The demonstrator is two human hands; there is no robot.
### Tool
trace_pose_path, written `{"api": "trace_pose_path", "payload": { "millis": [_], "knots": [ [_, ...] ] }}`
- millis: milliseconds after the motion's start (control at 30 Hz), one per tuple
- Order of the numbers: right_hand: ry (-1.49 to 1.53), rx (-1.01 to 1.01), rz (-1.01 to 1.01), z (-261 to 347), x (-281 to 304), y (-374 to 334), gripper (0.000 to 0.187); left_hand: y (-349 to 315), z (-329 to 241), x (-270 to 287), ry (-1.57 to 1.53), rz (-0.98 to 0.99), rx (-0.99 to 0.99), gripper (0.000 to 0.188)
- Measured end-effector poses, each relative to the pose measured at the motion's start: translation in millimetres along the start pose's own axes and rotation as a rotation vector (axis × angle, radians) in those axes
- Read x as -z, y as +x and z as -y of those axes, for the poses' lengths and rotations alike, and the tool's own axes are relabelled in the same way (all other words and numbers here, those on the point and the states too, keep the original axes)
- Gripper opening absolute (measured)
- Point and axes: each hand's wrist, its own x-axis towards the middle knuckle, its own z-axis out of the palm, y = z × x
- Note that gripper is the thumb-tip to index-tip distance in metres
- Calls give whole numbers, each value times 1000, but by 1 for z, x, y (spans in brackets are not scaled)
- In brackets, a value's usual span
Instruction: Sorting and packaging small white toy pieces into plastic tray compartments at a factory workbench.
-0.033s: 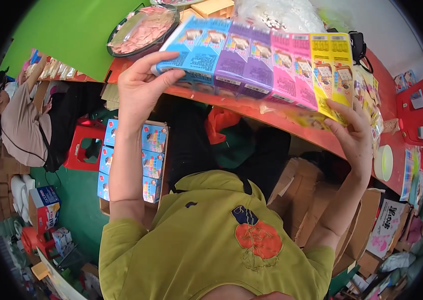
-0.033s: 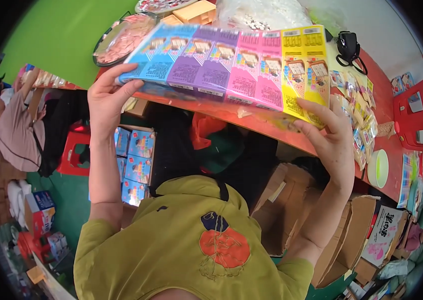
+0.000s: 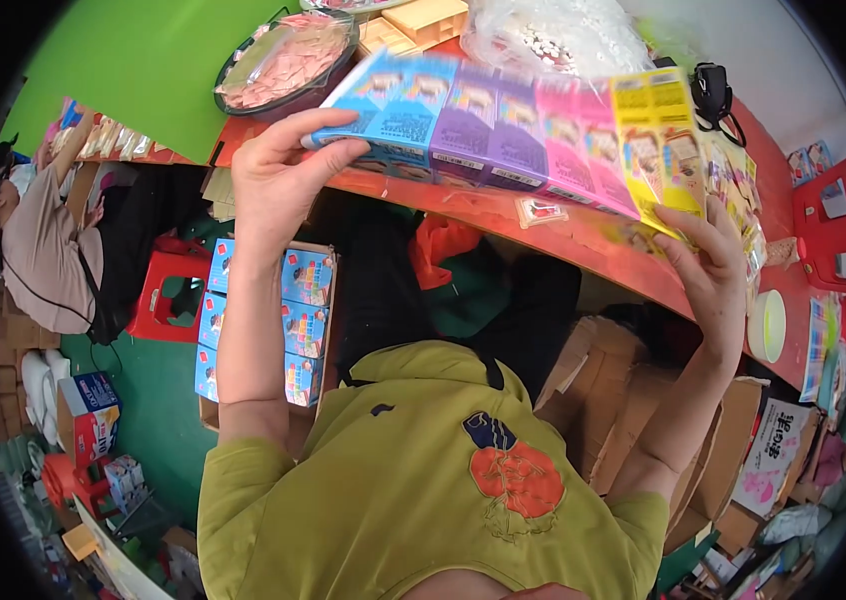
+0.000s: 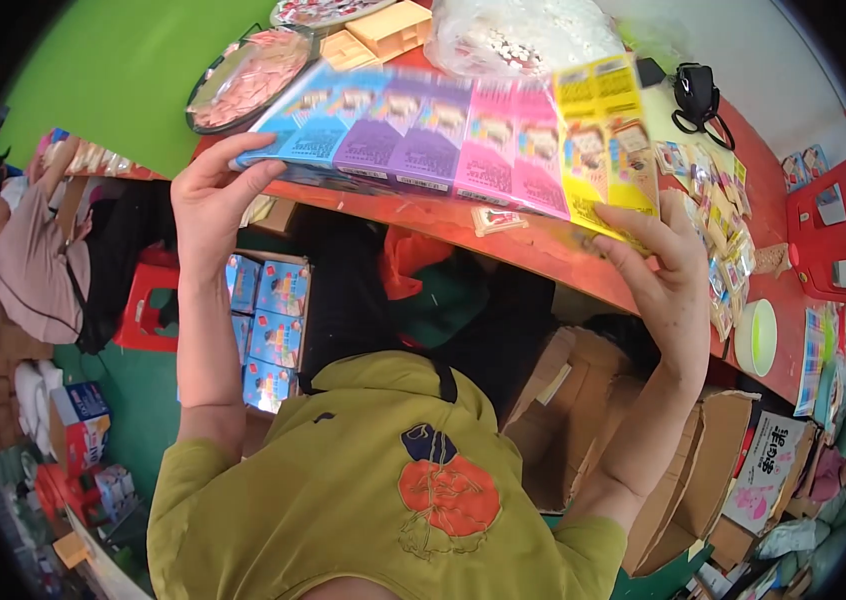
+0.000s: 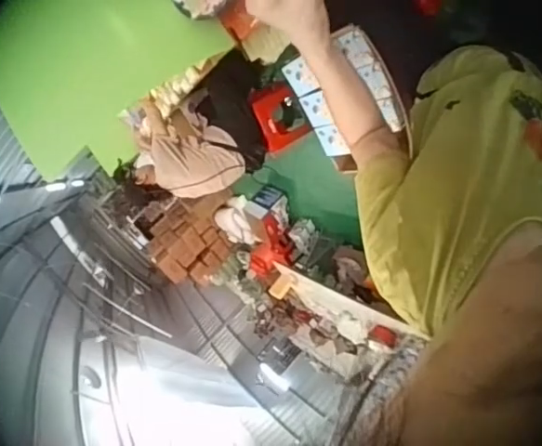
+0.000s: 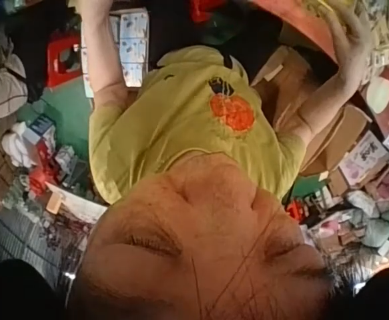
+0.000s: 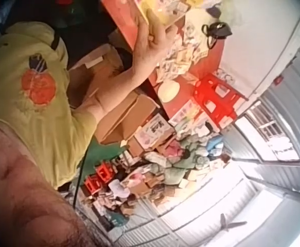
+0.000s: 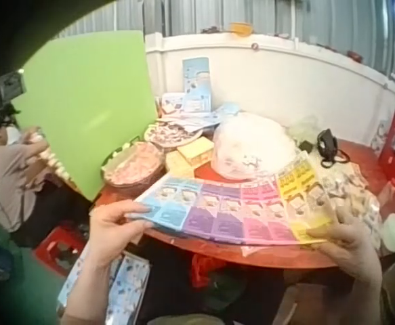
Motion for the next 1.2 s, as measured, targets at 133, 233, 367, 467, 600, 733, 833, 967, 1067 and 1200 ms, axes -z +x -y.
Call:
{"api": "trace_pose_path", "payload": {
  "millis": [133, 233, 367, 467, 600, 733, 833, 967, 1067, 1200],
  "knots": [
    [-304, 151, -177, 23, -12, 8, 24, 4, -3, 16, 625, -97, -470, 18],
    [-544, 286, -285, 32, -11, 11, 19, 10, -18, 10, 562, -105, -597, 16],
    [-536, 273, -128, 76, -18, 18, 31, 14, -19, 7, 149, 134, -415, 11],
    [-298, 428, -39, 109, -53, 39, 34, 1, -30, -9, 112, 208, -381, 10],
    [-26, 414, 52, 124, -86, 64, 21, -7, -41, -25, 49, 209, -264, 9],
    [271, 285, 180, 114, -101, 60, 14, -20, -37, -18, 110, 206, -245, 8],
    [338, 150, 273, 92, -101, 54, 17, -28, -24, -4, 13, 85, -97, 11],
    [376, -2, 260, 59, -109, 27, 19, -34, -4, 16, -141, -41, 25, 13],
    [331, -58, 338, 48, -106, 20, 18, -43, 10, 25, -114, -62, 33, 14],
    [176, -50, 294, 31, -103, 5, 15, -45, 9, 32, -151, -119, 234, 14]
  ]
}}
